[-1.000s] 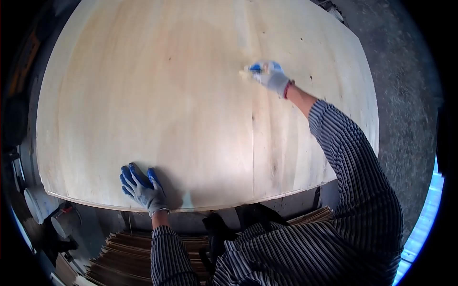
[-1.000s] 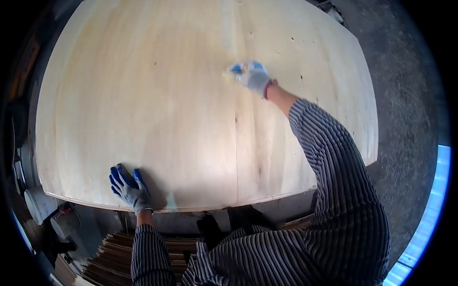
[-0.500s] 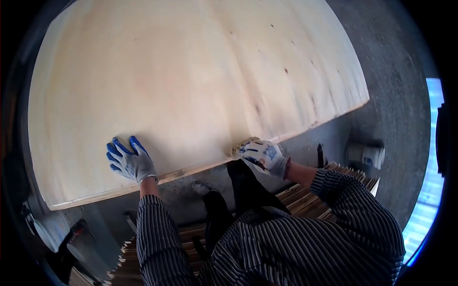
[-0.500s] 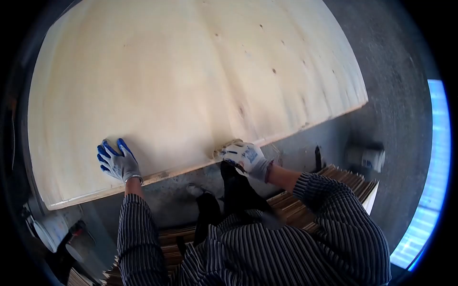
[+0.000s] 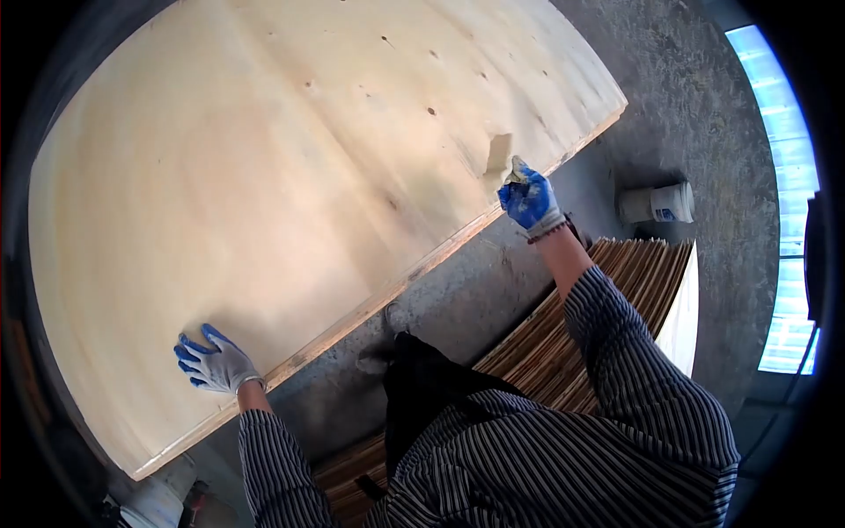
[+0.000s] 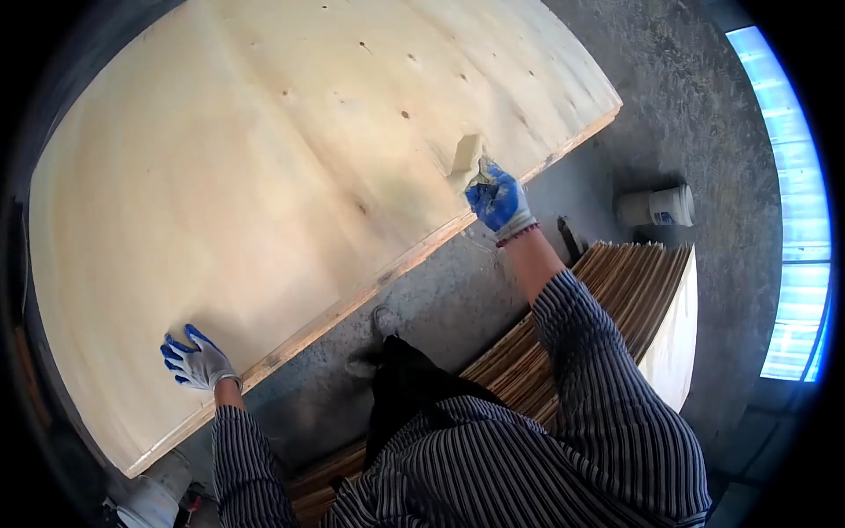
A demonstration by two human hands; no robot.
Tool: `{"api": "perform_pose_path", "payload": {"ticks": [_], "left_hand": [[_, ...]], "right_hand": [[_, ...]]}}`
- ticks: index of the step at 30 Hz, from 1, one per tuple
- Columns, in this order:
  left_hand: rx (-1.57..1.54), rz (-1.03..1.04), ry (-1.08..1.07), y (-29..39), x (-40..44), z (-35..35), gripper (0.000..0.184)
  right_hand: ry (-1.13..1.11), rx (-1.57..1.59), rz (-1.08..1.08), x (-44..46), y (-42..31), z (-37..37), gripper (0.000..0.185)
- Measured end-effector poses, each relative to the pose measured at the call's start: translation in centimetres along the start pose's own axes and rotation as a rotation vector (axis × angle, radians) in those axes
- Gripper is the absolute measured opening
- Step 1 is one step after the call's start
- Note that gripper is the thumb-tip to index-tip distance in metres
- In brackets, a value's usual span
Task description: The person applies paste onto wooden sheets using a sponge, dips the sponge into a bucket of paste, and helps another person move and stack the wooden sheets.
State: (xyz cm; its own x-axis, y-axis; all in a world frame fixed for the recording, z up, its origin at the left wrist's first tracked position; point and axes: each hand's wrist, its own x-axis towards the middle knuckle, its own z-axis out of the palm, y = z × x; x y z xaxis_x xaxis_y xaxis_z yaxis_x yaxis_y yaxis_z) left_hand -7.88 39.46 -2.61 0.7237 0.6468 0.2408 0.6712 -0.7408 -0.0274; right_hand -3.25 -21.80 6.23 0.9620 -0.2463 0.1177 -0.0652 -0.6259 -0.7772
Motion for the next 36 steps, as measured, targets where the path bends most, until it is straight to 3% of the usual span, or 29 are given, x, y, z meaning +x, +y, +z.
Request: {"api": "perform_pose_path", "payload": {"ticks": [2,4,6,7,9,13,15,18,20,23,28,30,32,33,35,36], "left_hand": [[0.009,0.024,0.028,0.2,0.3,-0.5,0.055],[0.003,0.01,-0.003,-0.1,0.4,-0.6,0.055],[0.018,0.02,0.003,0.0,0.0,-0.1,0.055],[0.022,0.025,0.022,-0.2,0.0,-0.1,0.054],[0.035,0.03,0.024,0.0,0.1,-0.2,0.053],[0.037,0.015,-0.018,0.4,0.0,-1.0,0.055],[0.031,-0.001,-0.059,0.2,0.1,-0.6,0.06],[0.044,-0.005,-0.009,0.2,-0.3,-0.2,0.059],[0.023,-0.014,-0.053,0.1,0.0,-0.4,0.061],[-0.07,-0.039,-0.19,0.2,0.1,-1.5,0.064],[-0.249,0.155,-0.171,-3.0,1.2,-1.6,0.059],[-0.468,0.568,-0.153,-6.7,4.1,-0.4,0.055],[-0.504,0.759,-0.106,-11.6,8.1,1.0,0.049],[-0.526,0.76,-0.036,-14.7,10.1,2.5,0.047],[-0.366,0.584,0.019,-20.9,13.2,4.2,0.047],[-0.298,0.518,-0.001,-23.7,14.3,4.4,0.049]], "right_hand": [[0.258,0.836,0.704,1.4,1.9,1.2,0.029],[0.326,0.605,0.651,3.5,2.8,1.5,0.024],[0.115,-0.036,0.392,5.8,3.2,2.0,0.027],[0.103,-0.034,0.403,5.2,3.8,2.6,0.027],[0.077,-0.517,0.156,4.5,4.8,3.2,0.029],[0.227,-0.625,-0.065,-2.7,2.2,5.6,0.025],[-0.052,-0.553,0.013,-5.0,-5.9,7.2,0.023],[-0.102,-0.496,0.069,-9.1,-10.1,11.0,0.023],[-0.045,-0.58,-0.095,-12.3,-9.9,14.9,0.024],[-0.137,-0.509,-0.016,-16.6,-16.8,20.8,0.022],[-0.288,-0.541,-0.124,-22.5,-27.4,28.1,0.016],[-0.33,-0.529,-0.103,-22.7,-28.6,28.8,0.02],[-0.37,-0.388,-0.047,-21.7,-30.7,28.0,0.025],[-0.147,-0.387,-0.285,-21.9,-24.2,30.1,0.025],[0.054,0.57,0.393,-20.1,-29.7,27.3,0.024],[0.144,0.74,0.419,-18.7,-29.0,26.4,0.03]]}}
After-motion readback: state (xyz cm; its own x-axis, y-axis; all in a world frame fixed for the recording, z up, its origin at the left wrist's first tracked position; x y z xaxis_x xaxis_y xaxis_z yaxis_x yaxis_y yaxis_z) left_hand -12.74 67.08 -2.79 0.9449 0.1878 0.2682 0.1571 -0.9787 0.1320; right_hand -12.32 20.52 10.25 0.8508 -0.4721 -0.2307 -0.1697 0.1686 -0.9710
